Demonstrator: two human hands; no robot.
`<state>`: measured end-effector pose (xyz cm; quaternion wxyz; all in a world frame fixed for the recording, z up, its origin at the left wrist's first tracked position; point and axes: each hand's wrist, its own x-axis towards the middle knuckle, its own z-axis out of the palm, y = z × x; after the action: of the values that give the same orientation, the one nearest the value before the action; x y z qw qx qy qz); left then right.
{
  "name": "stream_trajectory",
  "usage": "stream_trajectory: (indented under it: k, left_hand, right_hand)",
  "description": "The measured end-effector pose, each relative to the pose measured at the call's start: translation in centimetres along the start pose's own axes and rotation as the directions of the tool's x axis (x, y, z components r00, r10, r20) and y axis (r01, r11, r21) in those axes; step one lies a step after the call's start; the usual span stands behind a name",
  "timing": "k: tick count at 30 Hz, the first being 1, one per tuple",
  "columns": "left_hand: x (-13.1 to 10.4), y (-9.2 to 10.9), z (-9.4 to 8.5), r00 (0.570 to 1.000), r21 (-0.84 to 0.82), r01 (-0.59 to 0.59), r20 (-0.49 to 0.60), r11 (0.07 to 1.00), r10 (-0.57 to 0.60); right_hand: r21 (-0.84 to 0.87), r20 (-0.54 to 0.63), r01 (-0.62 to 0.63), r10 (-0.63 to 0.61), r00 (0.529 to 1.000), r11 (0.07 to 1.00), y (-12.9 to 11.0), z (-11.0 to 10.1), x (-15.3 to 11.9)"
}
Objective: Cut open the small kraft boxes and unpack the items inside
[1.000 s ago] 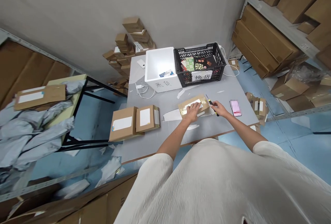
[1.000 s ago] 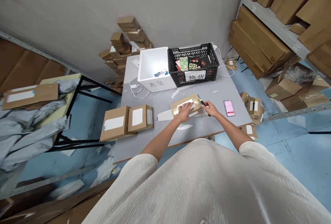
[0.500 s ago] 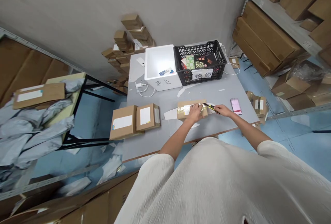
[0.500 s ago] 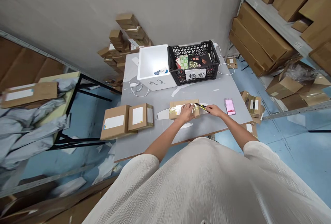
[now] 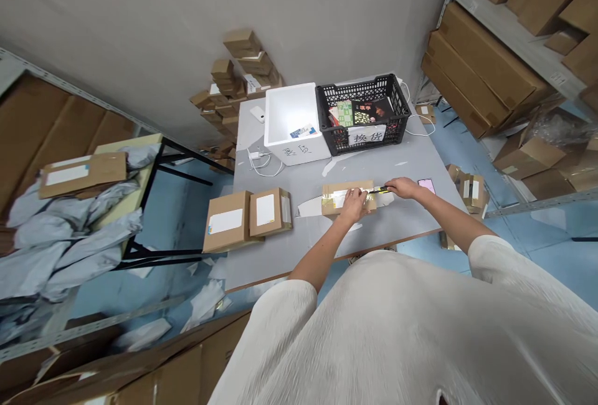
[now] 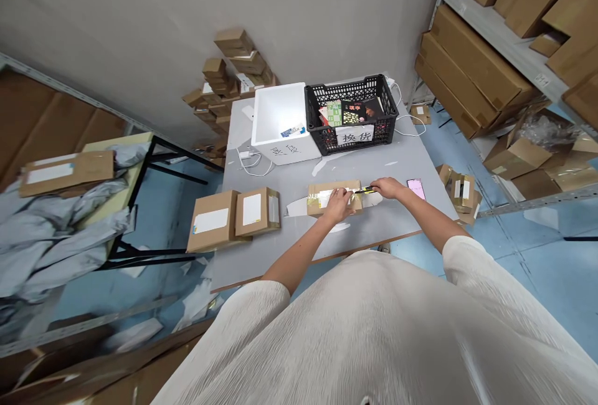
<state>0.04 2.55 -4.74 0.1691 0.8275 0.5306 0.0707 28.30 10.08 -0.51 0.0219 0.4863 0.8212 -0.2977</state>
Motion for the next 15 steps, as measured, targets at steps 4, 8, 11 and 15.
stream_trajectory:
  k: [4,8,11,15]
  left_hand:
    - [-0.1,0.0,0.0,1.0,0.003,-0.004,-0.014,1.0,0.004]
    - [-0.2,0.1,-0.4,1.0,0.001,-0.013,-0.019,1.0,0.013]
    - [-0.2,0.1,-0.7,0.999,-0.016,-0.017,-0.032,1.0,0.016]
    - [-0.3,0.2,-1.1,1.0,-0.019,-0.001,-0.015,1.0,0.001]
  right_hand:
    - [0.14,0.075,-0.014,0.004,0.997,0.99,-0.1,0.5,-0.6]
    - [0.317,0.163,-0.05,-0.002,0.987,0.947,0.6,1.2,-2.6]
    - [0.384,0.177,-0.058,-0.012,0.984,0.922,1.1,1.8,-3.9]
    - [0.482,0.14,-0.119,0.058,0.988,0.868,1.2,2.7,-5.0]
